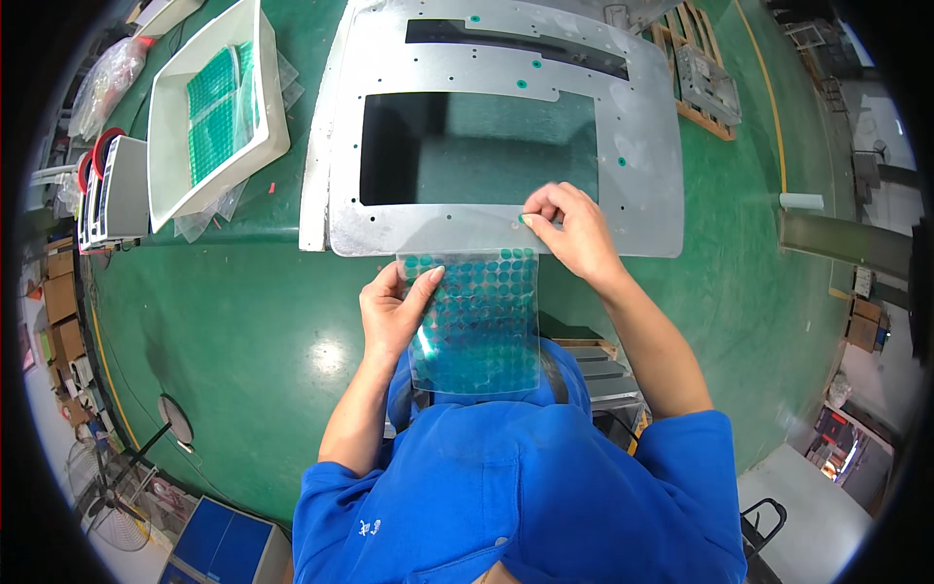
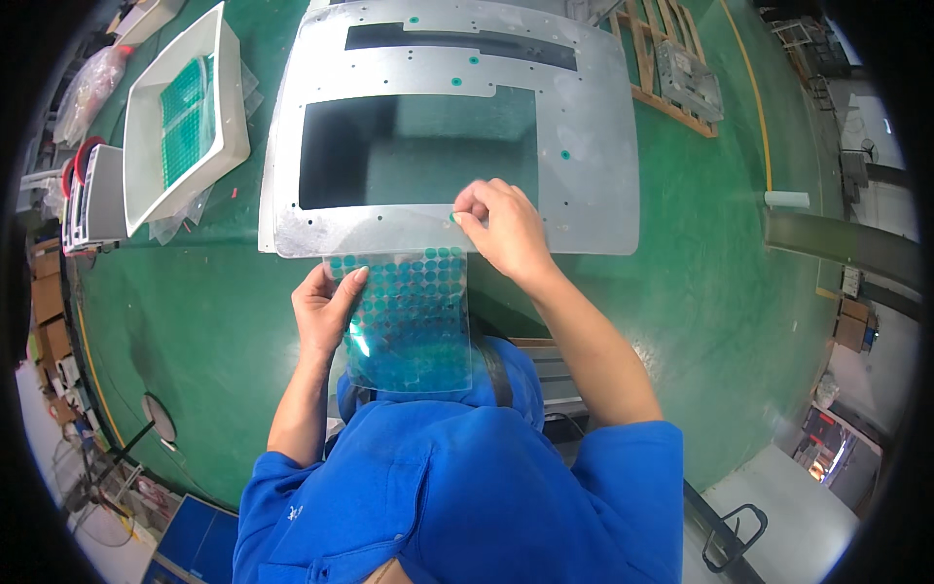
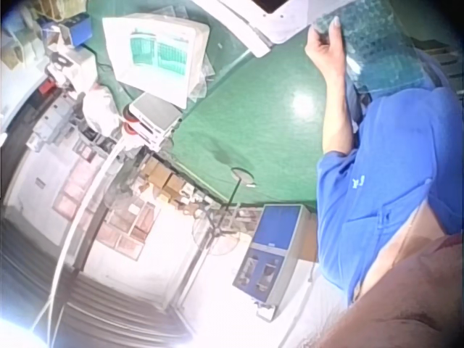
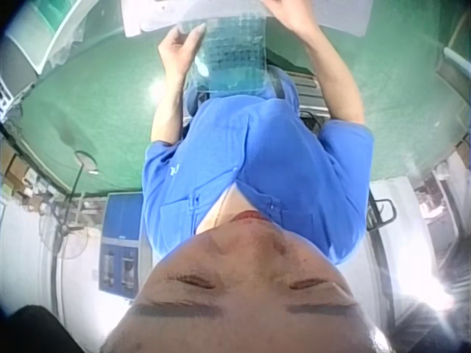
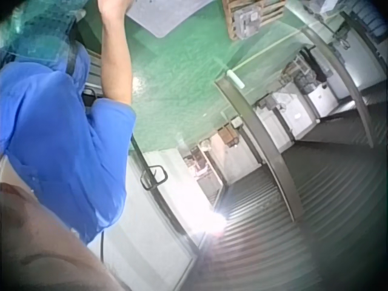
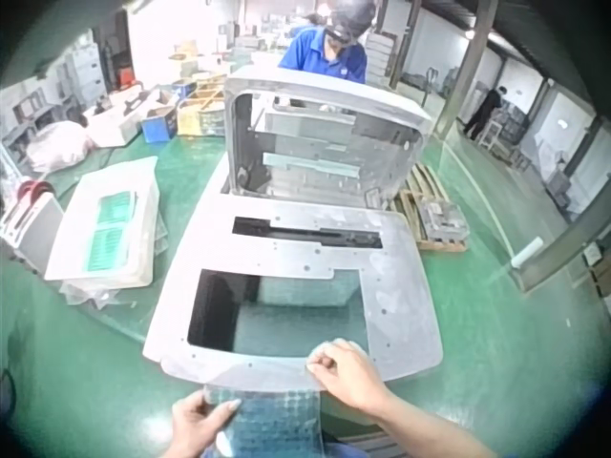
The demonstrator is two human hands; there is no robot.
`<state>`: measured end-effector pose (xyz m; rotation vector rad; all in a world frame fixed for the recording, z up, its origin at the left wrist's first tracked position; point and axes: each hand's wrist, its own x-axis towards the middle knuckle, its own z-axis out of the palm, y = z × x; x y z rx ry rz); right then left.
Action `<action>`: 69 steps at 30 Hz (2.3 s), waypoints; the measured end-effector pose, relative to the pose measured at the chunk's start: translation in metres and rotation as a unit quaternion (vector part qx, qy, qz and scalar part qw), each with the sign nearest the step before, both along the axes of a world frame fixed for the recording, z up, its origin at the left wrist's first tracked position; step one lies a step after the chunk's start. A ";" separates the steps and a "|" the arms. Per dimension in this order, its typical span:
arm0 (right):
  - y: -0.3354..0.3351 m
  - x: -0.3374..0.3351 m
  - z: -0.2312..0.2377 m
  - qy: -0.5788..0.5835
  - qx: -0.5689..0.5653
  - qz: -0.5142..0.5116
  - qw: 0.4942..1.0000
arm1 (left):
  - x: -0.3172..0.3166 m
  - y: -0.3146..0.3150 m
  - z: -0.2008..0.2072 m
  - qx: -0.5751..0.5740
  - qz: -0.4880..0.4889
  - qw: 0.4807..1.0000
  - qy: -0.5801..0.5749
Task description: The recorder is applying circular green stickers to the interior and exterior of grey metal equipment enclosures.
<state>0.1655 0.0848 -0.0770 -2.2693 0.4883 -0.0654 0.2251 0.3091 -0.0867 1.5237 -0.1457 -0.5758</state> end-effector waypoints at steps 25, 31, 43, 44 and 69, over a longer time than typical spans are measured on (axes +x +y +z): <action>0.061 0.025 0.040 -0.117 0.115 0.191 0.968 | 0.003 0.054 0.036 -0.001 0.057 0.995 -0.076; 0.086 0.059 0.035 -0.198 -0.032 0.182 0.963 | 0.048 0.071 0.028 -0.012 0.045 0.999 -0.028; 0.104 0.156 -0.023 -0.059 0.203 -0.076 0.974 | 0.141 0.118 0.008 -0.003 0.071 0.997 -0.030; 0.105 0.159 -0.023 -0.048 0.206 -0.078 0.974 | 0.145 0.119 0.007 -0.011 0.067 0.998 -0.017; 0.113 0.167 -0.025 -0.007 0.194 -0.155 0.969 | 0.157 0.115 -0.009 -0.057 0.034 0.997 0.050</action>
